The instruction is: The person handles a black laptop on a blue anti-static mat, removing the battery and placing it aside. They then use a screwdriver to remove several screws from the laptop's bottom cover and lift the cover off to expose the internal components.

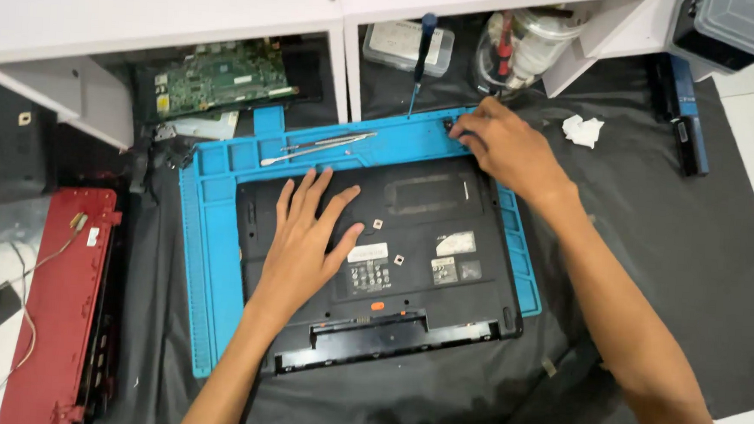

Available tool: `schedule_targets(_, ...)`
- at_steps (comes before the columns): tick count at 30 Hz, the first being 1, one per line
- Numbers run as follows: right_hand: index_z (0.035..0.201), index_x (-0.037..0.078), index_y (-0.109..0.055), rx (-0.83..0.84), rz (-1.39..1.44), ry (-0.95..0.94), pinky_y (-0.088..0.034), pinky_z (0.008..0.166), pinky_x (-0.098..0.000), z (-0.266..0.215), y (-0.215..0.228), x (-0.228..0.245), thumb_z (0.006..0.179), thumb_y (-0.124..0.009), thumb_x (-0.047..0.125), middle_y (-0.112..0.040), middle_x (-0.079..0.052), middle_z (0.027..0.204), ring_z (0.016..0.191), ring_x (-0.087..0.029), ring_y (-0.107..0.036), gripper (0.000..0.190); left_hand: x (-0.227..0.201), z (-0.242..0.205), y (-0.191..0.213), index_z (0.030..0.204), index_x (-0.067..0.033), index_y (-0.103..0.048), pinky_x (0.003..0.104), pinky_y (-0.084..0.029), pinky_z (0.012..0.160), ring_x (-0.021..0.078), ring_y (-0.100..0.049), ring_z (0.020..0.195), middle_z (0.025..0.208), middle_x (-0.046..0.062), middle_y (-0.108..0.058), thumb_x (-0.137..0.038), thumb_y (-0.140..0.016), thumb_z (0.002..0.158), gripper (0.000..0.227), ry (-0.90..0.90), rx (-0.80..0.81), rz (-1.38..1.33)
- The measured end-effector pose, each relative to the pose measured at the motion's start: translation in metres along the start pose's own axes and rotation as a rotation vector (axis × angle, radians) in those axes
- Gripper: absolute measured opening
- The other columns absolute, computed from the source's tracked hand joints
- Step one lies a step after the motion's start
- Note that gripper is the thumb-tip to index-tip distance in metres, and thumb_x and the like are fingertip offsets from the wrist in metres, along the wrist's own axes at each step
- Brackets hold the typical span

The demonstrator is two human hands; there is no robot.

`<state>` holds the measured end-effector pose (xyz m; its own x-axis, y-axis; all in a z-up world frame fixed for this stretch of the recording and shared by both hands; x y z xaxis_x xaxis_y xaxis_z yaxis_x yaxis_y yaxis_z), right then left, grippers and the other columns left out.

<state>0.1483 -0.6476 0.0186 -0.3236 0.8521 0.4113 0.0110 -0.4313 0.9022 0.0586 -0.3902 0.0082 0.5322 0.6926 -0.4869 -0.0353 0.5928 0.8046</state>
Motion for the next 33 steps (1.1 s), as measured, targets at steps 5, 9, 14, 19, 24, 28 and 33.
schedule_targets(5,0.106,0.013,-0.073,0.014,0.016,0.05,-0.053,0.081,-0.0464,0.008,-0.001,-0.001,0.095,-0.066,0.01,-0.06,-0.01,0.11,0.1,-0.034,-0.065,0.014,-0.004,0.001,0.005,0.141,-0.0117,-0.058,0.058,-0.025,0.122,0.0431,-0.038,0.146,0.152,0.024,-0.047,-0.03,-0.068,0.096,0.049,0.012,-0.006,0.027)
schedule_targets(9,0.109,0.012,-0.072,0.02,0.127,0.052,-0.053,0.082,-0.0439,0.011,0.002,-0.008,0.098,-0.063,0.007,-0.062,-0.009,0.11,0.098,-0.032,-0.066,0.015,-0.004,0.002,0.004,0.141,-0.0114,-0.058,0.058,-0.025,0.122,0.0433,-0.038,0.146,0.152,0.024,-0.046,-0.03,-0.068,0.096,0.05,0.017,0.006,0.029)
schedule_targets(14,0.108,0.01,-0.072,0.022,0.156,0.061,-0.053,0.083,-0.0432,0.012,-0.003,-0.011,0.097,-0.064,0.005,-0.061,-0.01,0.108,0.096,-0.031,-0.067,0.015,-0.004,0.004,0.002,0.141,-0.0116,-0.058,0.058,-0.025,0.122,0.043,-0.038,0.146,0.152,0.023,-0.046,-0.029,-0.069,0.096,0.05,0.029,0.024,0.036)
schedule_targets(19,0.104,0.012,-0.075,0.057,0.121,0.19,-0.047,0.087,-0.0436,0.016,-0.009,0.002,0.089,-0.072,0.014,-0.062,-0.006,0.103,0.098,-0.027,-0.063,0.016,-0.003,0.006,0.003,0.14,-0.0117,-0.058,0.057,-0.025,0.121,0.0427,-0.038,0.146,0.153,0.023,-0.046,-0.029,-0.069,0.094,0.05,0.044,0.036,0.035)
schedule_targets(24,0.101,0.017,-0.076,0.104,0.085,0.237,-0.04,0.089,-0.0413,0.017,-0.019,0.001,0.09,-0.073,0.021,-0.064,-0.001,0.102,0.098,-0.022,-0.061,0.012,-0.002,0.006,0.001,0.14,-0.0124,-0.059,0.058,-0.025,0.121,0.0417,-0.038,0.145,0.152,0.022,-0.046,-0.03,-0.07,0.093,0.051,0.057,0.051,0.048)
schedule_targets(28,0.102,0.015,-0.072,0.121,0.058,0.25,-0.038,0.09,-0.0396,0.02,-0.019,0.001,0.095,-0.071,0.021,-0.063,-0.001,0.101,0.095,-0.02,-0.06,0.01,-0.002,0.005,0.002,0.14,-0.0127,-0.059,0.058,-0.025,0.121,0.0416,-0.038,0.146,0.152,0.022,-0.046,-0.03,-0.069,0.094,0.05,0.066,0.046,0.047)
schedule_targets(33,0.105,0.008,-0.065,0.143,0.909,0.112,-0.041,0.088,-0.0318,0.012,-0.01,-0.008,0.101,-0.068,0.025,-0.059,-0.002,0.102,0.096,-0.015,-0.054,0.018,-0.003,0.006,0.003,0.141,-0.0127,-0.058,0.058,-0.024,0.121,0.0425,-0.037,0.146,0.153,0.023,-0.045,-0.03,-0.069,0.094,0.051,0.043,0.029,0.038)
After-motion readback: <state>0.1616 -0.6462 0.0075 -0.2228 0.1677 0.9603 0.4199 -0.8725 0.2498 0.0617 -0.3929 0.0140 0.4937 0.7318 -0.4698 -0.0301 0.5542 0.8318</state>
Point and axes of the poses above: each hand's wrist, its own z-axis towards the middle knuckle, its own y-axis out of the back of the hand, x = y × z, the point moved 8 cm from there along z, towards the middle knuckle
